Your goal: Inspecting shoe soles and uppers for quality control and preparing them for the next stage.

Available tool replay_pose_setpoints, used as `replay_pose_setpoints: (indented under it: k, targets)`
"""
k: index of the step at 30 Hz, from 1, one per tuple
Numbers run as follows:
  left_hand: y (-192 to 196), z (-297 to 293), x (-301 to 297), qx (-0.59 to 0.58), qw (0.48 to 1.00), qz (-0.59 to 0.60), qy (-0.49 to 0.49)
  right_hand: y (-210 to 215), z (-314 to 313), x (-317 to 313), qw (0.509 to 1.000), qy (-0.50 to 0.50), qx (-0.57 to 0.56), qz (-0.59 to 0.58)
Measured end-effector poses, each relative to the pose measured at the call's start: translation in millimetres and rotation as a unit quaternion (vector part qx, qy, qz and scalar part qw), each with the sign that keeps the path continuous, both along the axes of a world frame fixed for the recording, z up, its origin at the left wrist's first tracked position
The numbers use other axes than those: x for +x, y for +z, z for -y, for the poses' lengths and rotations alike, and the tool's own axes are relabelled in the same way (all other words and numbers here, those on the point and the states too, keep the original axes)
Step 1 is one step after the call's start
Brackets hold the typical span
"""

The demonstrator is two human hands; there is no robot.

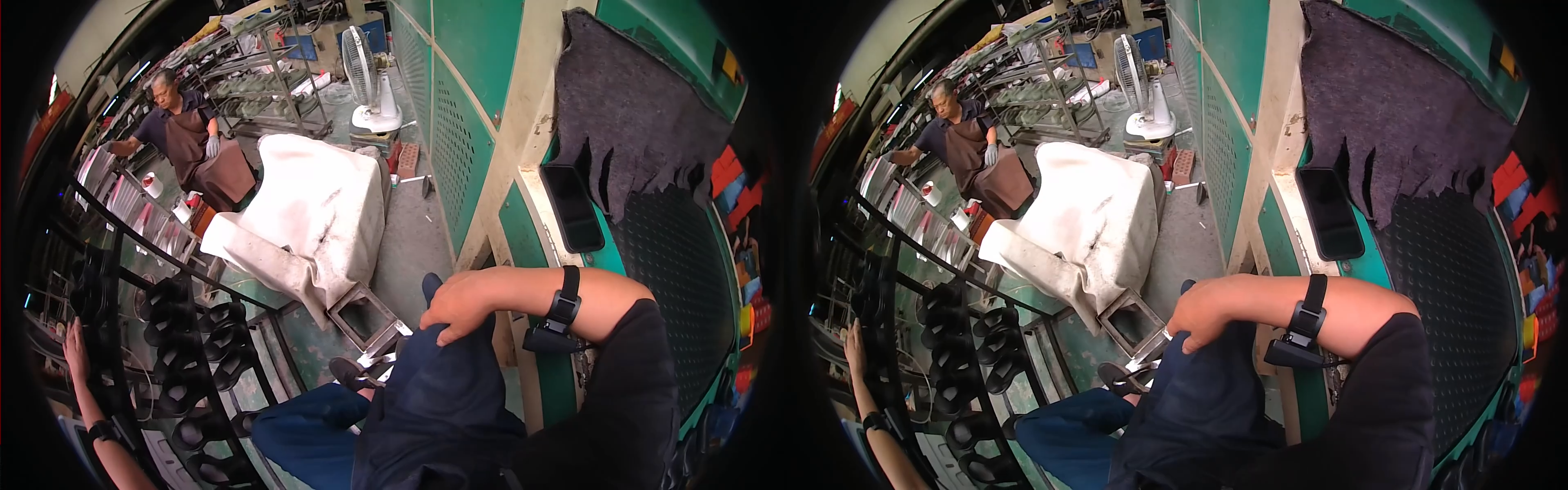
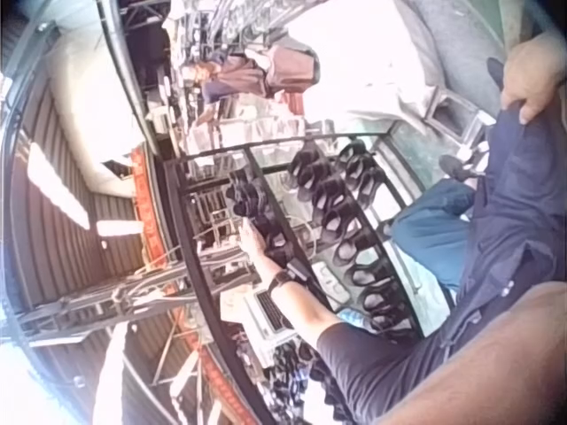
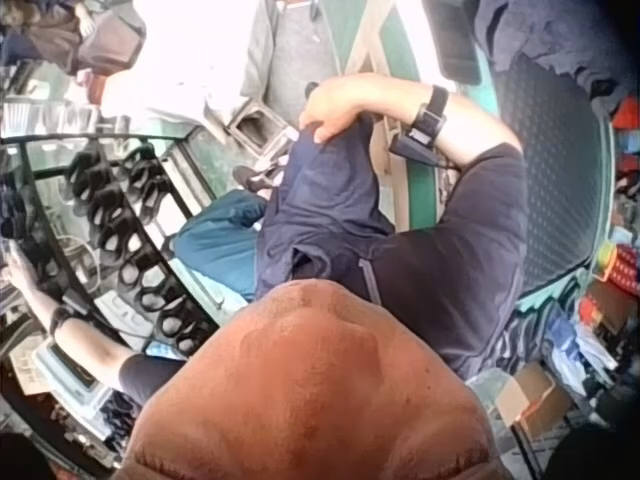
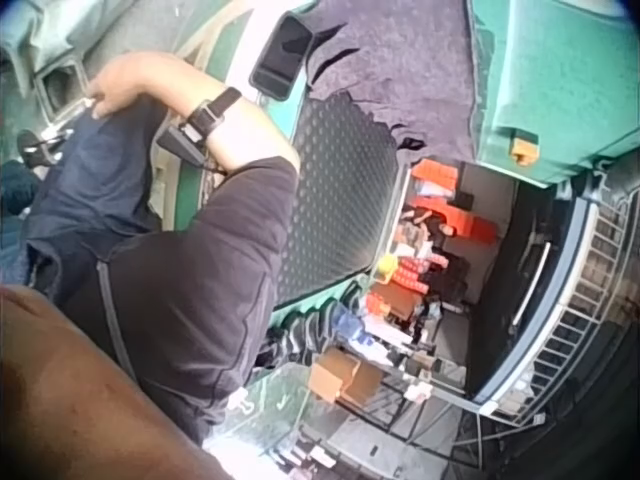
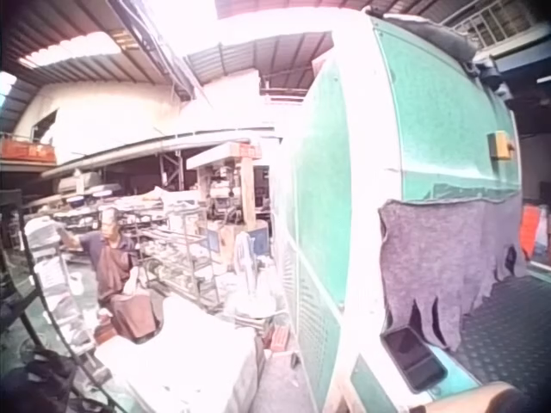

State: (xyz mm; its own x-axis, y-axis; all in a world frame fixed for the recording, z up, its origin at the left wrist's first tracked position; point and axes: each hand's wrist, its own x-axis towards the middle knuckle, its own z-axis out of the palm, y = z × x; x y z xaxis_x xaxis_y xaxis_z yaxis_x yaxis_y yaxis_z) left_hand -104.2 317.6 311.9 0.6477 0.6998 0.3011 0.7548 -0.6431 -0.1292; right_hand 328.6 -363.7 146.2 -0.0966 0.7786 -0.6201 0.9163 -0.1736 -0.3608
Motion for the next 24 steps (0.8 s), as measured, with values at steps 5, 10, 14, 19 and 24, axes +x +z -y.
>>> replay_pose_setpoints:
  k: [5,10,14,19,24]
  targets:
    - [-2,-2,-4,-0.075,0.997,0.007,0.029,-3,1,0,1.000,-0.002,0.007,-0.006]
    - [-12,-2,-4,-0.040,0.995,0.082,-0.039,-2,1,1,1.000,-0.007,0.010,-0.010]
    - [-15,-18,-9,-0.025,0.986,0.143,-0.080,-2,1,0,1.000,-0.008,0.011,-0.007]
    - [-11,-39,-18,-0.035,0.996,-0.070,0.038,-2,1,0,1.000,0.000,0.016,-0.005]
    - [-8,-21,-6,0.234,0.966,0.101,-0.053,0,2,0,1.000,-0.007,0.006,-0.002]
